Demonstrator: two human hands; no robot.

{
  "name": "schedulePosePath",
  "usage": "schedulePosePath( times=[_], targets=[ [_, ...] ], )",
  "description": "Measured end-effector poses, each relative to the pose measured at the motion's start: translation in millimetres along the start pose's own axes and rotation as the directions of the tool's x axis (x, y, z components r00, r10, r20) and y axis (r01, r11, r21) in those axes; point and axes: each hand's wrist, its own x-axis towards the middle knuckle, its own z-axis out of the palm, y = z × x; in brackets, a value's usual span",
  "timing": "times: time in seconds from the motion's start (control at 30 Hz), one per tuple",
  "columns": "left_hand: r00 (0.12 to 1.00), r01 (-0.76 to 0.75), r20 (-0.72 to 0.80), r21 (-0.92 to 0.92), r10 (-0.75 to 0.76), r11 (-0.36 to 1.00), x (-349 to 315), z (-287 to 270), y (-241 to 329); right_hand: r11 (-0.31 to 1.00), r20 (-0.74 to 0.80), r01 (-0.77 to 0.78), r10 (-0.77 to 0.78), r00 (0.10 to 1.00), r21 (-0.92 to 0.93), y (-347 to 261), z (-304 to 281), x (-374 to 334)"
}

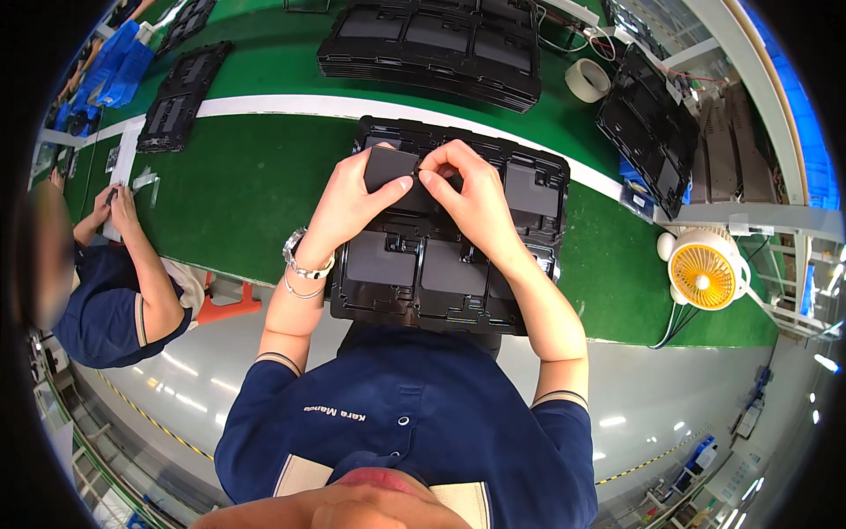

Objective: Assembling small black plastic components into a larger tray on a production line.

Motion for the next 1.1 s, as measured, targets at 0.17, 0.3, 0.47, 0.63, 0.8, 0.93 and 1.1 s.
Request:
schedulePosePath(
  times=[0.17, 0.3, 0.47, 0.63, 0.8, 0.93, 1.1],
  targets=[
    [0.999, 0.045, 0.035, -0.090, -0.042, 0.995, 1.8, -1.4, -8.0, 0.984, 0.037, -0.077, 0.072, 0.997, 0.162, 1.9, 0.8, -1.7],
    [0.999, 0.048, 0.030, -0.099, -0.045, 0.994, 1.1, -1.9, -6.1, 0.955, 0.064, -0.133, 0.120, 0.991, 0.265, 1.7, 2.7, -2.7],
    [1.000, 0.019, 0.025, -0.135, -0.016, 0.991, 0.7, -1.7, -2.9, 0.951, 0.021, -0.098, 0.096, 0.995, 0.294, -3.6, 4.5, -4.1],
    [1.000, -0.002, 0.023, -0.128, 0.005, 0.992, 1.0, -2.7, -1.4, 0.929, 0.027, -0.131, 0.130, 0.991, 0.347, -4.7, 5.1, -4.3],
    [1.000, -0.006, 0.017, -0.082, 0.007, 0.997, -0.9, -0.4, -1.0, 0.789, 0.113, -0.266, 0.245, 0.963, 0.554, 4.0, 5.0, -5.3],
    [0.999, 0.012, 0.041, -0.136, -0.006, 0.991, 0.1, -1.7, -3.0, 0.809, 0.087, -0.253, 0.245, 0.966, 0.530, 3.6, 6.1, -6.9],
    [0.998, 0.008, 0.060, -0.287, 0.010, 0.958, 1.4, -3.4, -5.4, 0.835, 0.116, -0.233, 0.202, 0.973, 0.499, -3.4, -3.6, 0.2]
  ],
)
